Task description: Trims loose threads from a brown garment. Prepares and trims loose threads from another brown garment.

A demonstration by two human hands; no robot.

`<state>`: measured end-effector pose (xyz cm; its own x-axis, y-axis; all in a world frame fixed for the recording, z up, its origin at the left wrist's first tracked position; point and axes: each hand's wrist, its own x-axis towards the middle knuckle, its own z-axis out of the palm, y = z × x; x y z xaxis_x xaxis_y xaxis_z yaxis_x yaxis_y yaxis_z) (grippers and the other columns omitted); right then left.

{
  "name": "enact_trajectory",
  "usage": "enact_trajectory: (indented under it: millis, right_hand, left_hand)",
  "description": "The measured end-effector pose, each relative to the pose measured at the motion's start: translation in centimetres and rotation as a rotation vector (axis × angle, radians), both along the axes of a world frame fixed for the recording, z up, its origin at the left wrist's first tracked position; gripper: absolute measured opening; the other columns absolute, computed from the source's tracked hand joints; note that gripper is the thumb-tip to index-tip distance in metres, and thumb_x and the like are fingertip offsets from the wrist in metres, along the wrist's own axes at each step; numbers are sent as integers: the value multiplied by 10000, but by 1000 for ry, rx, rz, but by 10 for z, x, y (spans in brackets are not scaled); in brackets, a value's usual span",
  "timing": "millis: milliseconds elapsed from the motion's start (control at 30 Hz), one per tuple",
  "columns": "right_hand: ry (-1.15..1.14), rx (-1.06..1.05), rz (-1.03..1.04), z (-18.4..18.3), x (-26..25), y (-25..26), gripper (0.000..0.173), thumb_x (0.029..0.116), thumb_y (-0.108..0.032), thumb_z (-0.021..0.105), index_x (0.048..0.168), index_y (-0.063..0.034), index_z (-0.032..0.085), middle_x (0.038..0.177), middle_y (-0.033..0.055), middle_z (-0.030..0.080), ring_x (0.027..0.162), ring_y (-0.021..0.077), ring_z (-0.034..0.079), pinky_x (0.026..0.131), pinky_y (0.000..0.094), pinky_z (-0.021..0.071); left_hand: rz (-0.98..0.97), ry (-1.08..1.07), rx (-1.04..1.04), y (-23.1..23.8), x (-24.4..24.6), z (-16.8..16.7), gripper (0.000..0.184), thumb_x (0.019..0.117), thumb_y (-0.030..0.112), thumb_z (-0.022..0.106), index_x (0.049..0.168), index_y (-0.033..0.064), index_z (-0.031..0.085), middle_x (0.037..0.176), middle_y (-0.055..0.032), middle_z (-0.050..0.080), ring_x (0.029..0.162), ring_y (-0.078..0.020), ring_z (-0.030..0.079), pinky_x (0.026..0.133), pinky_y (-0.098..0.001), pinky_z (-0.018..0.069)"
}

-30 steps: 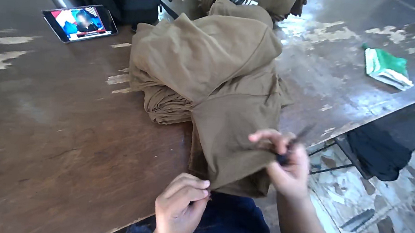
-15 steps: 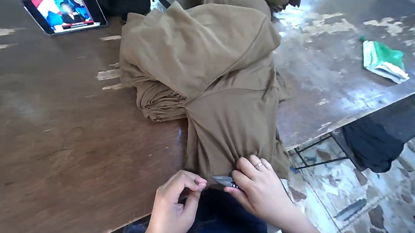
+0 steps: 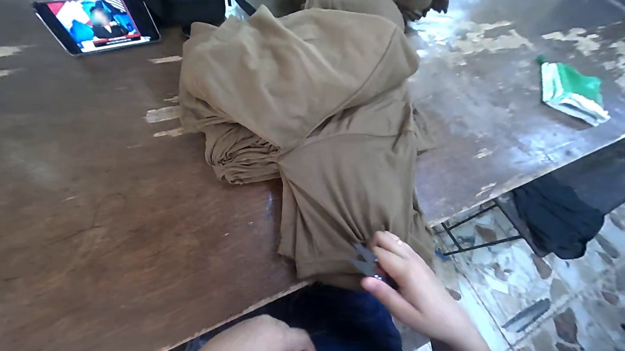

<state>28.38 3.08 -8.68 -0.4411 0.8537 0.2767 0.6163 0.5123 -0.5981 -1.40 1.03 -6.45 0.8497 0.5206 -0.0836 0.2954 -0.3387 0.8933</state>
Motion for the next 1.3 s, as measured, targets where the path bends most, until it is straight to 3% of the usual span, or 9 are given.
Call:
enact_trajectory:
  millis: [100, 267, 400, 667, 800, 933, 1000, 1133, 1300]
  right_hand:
    - [284, -37, 61, 8, 13, -1, 514, 1083, -486, 411, 803, -67, 511, 881, 47, 502, 874, 63, 507, 773, 194, 424]
    - [586, 0, 103, 20, 12, -6, 463, 1070, -527, 421, 873, -129, 550, 953, -24, 538, 980, 8, 531, 864, 156, 418]
    - [692, 70, 55, 28, 12, -3, 429, 1052, -539, 461, 850, -180, 579, 927, -76, 567, 959, -4, 549, 860, 157, 419]
    - [760, 52, 14, 17, 27, 6, 411, 1068, -498, 451, 871, -186, 630, 941, -96, 596, 962, -9, 564, 856, 158, 435]
    - [785, 44, 30, 18, 25, 7, 401, 1067, -489, 460, 877, -186, 643, 930, -101, 603, 964, -7, 567, 868, 163, 437]
    - [825, 43, 49, 21, 18, 3, 401, 1062, -493, 469, 886, -183, 652, 947, -96, 606, 963, -8, 570, 857, 157, 443]
    - [833, 50, 45, 22, 16, 1, 407, 1060, -495, 471, 875, -177, 644, 934, -91, 600, 958, -2, 570, 854, 160, 442]
    - [964, 2, 29, 17, 14, 0, 427, 1057, -510, 464, 885, -184, 680, 946, -85, 636, 991, 26, 593, 889, 188, 457]
    - [1157, -62, -7, 10, 9, 3, 418, 1041, -503, 506, 855, -180, 696, 902, -64, 652, 944, 52, 612, 865, 208, 471]
  left_hand:
    - [54, 77, 201, -4, 4, 17, 266, 950, 137, 679, 1201, 69, 736, 1070, -100, 771, 1032, -266, 740, 956, -456, 565]
    - [642, 52, 551, 15, 57, 6, 642, 824, 370, 813, 1393, 136, 631, 1036, -109, 660, 901, -248, 655, 734, -387, 570]
    - [741, 188, 365, 36, 70, 1, 809, 730, 22, 759, 1499, 147, 539, 1106, -161, 639, 856, -218, 667, 705, -319, 572]
    - [291, -232, 110, 1, 1, -4, 136, 982, 147, 660, 964, 18, 699, 824, -53, 701, 686, -16, 618, 650, -120, 507]
    - [-21, -134, 15, 3, -11, 6, 279, 1028, 287, 597, 1034, 50, 743, 820, -41, 737, 734, -82, 691, 702, -254, 564]
    - [554, -89, 428, 15, 44, 2, 668, 874, 574, 718, 1375, 140, 634, 1074, -91, 676, 936, -178, 659, 782, -335, 573]
    - [671, -92, 600, 26, 71, -5, 631, 882, 436, 758, 1418, 137, 610, 1068, -136, 620, 893, -199, 622, 758, -309, 550]
    - [446, -371, 630, 20, 98, 4, 198, 991, 228, 670, 1062, 62, 749, 898, -73, 695, 883, -136, 661, 826, -203, 534]
    - [253, -250, 563, 10, 113, -23, 140, 983, 132, 622, 998, 57, 739, 940, -80, 745, 927, -199, 732, 863, -316, 590]
